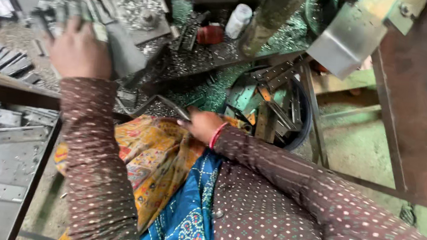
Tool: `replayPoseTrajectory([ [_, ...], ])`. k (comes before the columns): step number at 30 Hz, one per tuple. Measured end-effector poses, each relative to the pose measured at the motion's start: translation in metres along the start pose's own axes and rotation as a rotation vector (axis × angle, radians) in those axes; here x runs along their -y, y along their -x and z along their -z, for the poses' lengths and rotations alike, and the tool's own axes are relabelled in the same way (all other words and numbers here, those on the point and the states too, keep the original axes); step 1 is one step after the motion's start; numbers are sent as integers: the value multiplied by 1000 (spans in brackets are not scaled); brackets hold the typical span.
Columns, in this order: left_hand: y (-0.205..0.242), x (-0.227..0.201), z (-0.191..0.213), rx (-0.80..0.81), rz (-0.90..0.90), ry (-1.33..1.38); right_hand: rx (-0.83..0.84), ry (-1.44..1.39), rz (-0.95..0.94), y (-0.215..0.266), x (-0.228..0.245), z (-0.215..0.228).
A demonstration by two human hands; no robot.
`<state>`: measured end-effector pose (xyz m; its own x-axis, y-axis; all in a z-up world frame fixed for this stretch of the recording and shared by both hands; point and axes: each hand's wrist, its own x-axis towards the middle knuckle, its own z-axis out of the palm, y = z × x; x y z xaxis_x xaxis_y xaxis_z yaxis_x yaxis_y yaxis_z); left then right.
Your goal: The person sits on the floor and repeatedly places metal hinge pieces into a manual punching machine. They operate the lever to punch holes, then remove the finished pieces and place them into a metal bin.
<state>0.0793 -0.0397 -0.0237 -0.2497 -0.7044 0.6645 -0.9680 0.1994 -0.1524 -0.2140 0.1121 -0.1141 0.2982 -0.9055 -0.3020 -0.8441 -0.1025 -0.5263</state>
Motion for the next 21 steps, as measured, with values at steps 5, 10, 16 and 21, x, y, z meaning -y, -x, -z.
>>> replayPoseTrajectory([
  [5,-1,-74,118,334,232,104,48,46,6,3,19,37],
  [10,32,-88,134,118,169,99,35,127,81,-13,11,38],
  [16,32,-70,108,-18,153,410,-34,65,125,-13,-1,33],
  [21,2,-81,104,-82,194,86,68,44,48,-16,1,35],
])
